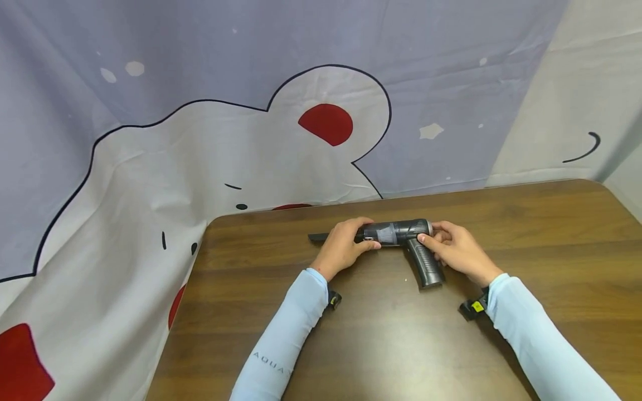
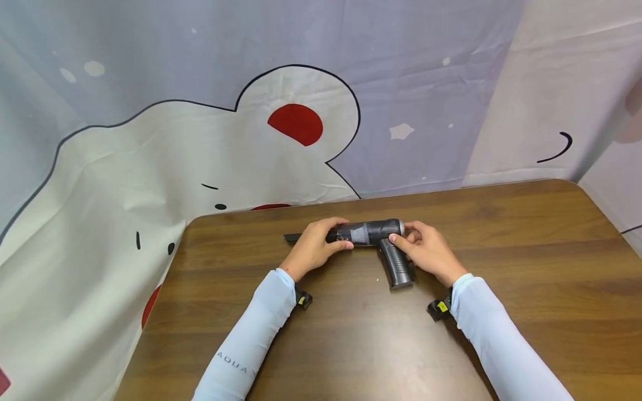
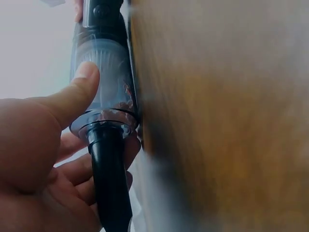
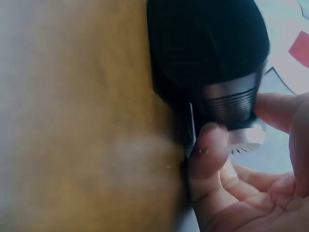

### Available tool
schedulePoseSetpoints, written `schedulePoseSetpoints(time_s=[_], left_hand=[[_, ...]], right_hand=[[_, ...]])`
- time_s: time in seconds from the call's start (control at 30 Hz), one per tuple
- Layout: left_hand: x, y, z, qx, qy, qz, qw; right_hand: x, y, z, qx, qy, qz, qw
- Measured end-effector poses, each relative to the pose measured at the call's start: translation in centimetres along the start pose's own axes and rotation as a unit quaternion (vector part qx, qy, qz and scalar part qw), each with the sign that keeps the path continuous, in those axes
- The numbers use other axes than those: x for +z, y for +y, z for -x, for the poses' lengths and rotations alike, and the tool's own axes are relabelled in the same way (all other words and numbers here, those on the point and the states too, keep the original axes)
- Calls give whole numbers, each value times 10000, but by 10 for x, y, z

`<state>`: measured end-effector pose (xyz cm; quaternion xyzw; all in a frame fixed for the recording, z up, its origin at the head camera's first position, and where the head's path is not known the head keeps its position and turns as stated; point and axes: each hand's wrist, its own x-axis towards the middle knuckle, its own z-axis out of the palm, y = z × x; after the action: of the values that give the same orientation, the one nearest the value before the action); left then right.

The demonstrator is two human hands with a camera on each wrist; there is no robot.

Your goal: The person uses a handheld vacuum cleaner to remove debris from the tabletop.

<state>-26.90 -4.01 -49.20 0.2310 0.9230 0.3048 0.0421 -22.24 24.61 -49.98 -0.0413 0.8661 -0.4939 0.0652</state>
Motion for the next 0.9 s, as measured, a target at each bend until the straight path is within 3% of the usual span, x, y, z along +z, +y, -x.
schedulePoseSetpoints(time_s=[0.27,0.73,0.9], left_hand=[[-5,-11,-11,-106,-33,-352,9993],[-15,-16,-6,-147,-190,-420,9988],[-17,-16,-1,-5,13,-520,9986]], right_hand=[[5,-5,-14,236,-75,-172,9995],[14,-13,-14,402,-202,-310,9985],[11,-13,-12,520,-509,-376,9966]])
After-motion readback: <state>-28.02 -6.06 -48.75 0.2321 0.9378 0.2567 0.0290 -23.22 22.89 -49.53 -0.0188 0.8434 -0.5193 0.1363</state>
